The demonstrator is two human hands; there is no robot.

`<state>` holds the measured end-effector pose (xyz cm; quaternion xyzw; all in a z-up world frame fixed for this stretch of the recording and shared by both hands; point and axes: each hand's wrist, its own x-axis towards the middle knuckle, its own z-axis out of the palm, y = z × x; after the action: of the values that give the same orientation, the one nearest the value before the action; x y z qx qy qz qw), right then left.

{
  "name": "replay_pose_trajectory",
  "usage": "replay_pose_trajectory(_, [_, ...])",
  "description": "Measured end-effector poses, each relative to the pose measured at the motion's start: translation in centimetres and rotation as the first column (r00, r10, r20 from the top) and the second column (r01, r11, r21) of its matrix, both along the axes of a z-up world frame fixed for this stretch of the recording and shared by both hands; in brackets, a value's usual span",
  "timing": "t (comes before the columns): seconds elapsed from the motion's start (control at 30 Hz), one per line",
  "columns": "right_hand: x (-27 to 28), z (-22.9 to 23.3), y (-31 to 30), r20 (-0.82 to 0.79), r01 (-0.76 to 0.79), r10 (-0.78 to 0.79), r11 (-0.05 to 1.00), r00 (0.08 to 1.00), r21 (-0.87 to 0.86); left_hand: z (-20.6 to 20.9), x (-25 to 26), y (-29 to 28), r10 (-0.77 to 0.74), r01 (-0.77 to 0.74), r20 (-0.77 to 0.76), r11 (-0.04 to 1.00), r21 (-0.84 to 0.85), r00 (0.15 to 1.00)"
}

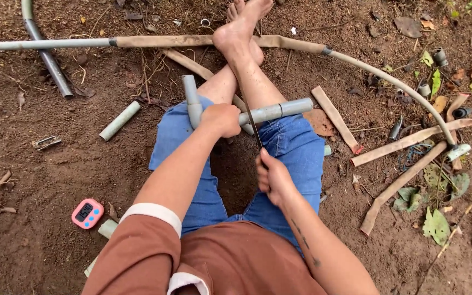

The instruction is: A person sitting on the ground uses a hacksaw blade to cut through a PVC pipe assembly.

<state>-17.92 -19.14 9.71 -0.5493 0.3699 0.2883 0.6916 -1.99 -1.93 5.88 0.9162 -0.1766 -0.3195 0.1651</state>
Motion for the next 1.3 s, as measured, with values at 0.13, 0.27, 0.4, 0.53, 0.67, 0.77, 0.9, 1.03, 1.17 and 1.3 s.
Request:
replay_pose_trajectory(0.13, [-4.3,1.2,-1.9,-0.052,0.03,-0.029,0.999,0.998,0.022,-0.4,0.6,-0.4,-0.009,0.009,-0.021,1.0,-0.025,1.0])
replay_pose_trajectory(0.27, [-0.4,-0.6,0.0,0.041,-0.008,0.006,0.999,0.999,0.034,-0.3,-0.5,-0.5,-0.032,0.033,0.024,0.999,-0.03,0.999])
replay_pose_trajectory(0.4, [2.7,-1.8,0.7,0.132,-0.089,0.081,0.994,0.988,0.059,-0.1,0.2,0.5,-0.025,0.026,0.036,0.999,-0.021,0.999])
replay_pose_trajectory(0.53, [-1.6,0.8,-0.7,-0.01,0.005,-0.005,1.0,1.0,0.023,0.7,0.2,0.1,-0.013,0.014,0.023,0.999,-0.041,1.0])
replay_pose_trajectory(0.67, [-2.0,0.7,-0.7,-0.056,0.063,-0.06,0.997,0.997,0.049,0.4,-0.8,-0.2,-0.026,0.027,0.037,0.999,-0.028,0.999])
replay_pose_trajectory(0.77, [2.8,-2.3,0.6,0.039,0.035,-0.039,0.995,0.998,0.094,0.2,-0.6,0.0,-0.001,0.002,0.073,1.0,-0.015,0.997])
replay_pose_trajectory(0.9, [3.8,-2.7,0.5,0.109,-0.042,0.033,0.995,0.993,0.088,0.3,-0.3,0.5,0.025,-0.022,0.078,0.999,-0.04,0.997])
replay_pose_trajectory(1.03, [-2.4,0.5,-1.0,-0.015,0.0,0.0,0.999,1.0,0.054,-0.4,0.1,-0.3,0.009,-0.006,0.061,0.999,-0.048,0.998])
replay_pose_trajectory(1.17, [-4.9,1.1,-1.8,-0.065,0.067,-0.062,0.994,0.996,0.089,-0.1,-0.3,-0.1,0.001,0.002,0.066,0.999,-0.05,0.998])
replay_pose_trajectory(1.3, [-0.3,-1.8,0.3,0.032,0.022,-0.026,0.991,0.999,0.133,-0.5,-0.5,-0.2,0.015,-0.008,0.105,0.998,-0.061,0.994])
